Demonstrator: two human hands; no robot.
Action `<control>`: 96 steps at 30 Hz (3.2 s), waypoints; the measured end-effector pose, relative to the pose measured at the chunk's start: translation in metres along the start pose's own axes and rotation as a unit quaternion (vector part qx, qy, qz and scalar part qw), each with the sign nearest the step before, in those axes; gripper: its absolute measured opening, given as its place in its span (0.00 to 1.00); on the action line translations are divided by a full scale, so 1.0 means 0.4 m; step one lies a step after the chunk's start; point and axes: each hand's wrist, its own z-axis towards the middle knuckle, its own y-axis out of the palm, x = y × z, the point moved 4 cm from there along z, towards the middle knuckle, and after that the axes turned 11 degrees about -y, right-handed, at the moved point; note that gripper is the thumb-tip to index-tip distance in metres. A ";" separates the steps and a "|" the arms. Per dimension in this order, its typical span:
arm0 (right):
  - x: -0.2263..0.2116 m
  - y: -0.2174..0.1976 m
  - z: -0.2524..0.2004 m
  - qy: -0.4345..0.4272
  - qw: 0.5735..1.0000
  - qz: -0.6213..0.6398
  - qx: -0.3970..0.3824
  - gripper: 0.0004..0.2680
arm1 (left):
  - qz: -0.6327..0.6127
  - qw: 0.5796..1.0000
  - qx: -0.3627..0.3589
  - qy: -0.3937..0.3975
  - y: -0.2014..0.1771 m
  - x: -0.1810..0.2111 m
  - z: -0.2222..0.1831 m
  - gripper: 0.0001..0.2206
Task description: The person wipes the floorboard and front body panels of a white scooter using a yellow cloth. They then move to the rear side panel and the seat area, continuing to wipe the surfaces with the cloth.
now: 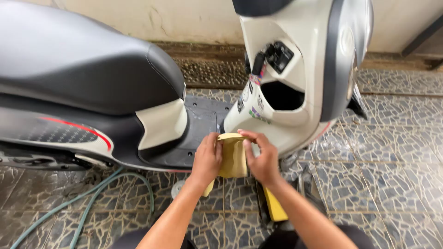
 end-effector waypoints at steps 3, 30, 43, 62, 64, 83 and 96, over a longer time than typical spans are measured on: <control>0.081 0.117 -0.046 -0.177 0.973 -0.145 0.022 0.10 | -0.183 0.983 0.012 -0.014 -0.007 -0.036 0.089 0.10; 1.054 0.813 -0.091 0.097 0.912 -0.367 -0.157 0.19 | 0.056 0.995 0.074 0.031 0.310 -0.623 0.535 0.30; 0.945 0.874 0.058 0.165 0.937 0.183 -0.247 0.10 | 0.166 0.974 0.130 -0.077 0.393 -0.721 0.537 0.24; 1.060 0.899 0.092 0.005 0.933 -0.281 -0.223 0.19 | 0.246 0.955 0.162 -0.003 0.359 -0.655 0.544 0.32; 1.037 0.904 0.087 0.019 0.932 -0.288 -0.221 0.21 | 0.247 0.952 0.178 0.010 0.365 -0.664 0.551 0.31; 1.141 0.790 -0.008 0.034 0.808 -0.499 -0.311 0.16 | 0.265 0.947 0.181 -0.005 0.351 -0.633 0.544 0.31; 1.043 0.784 0.019 0.247 0.924 -0.128 -0.262 0.27 | 0.271 0.945 0.184 -0.011 0.342 -0.628 0.544 0.32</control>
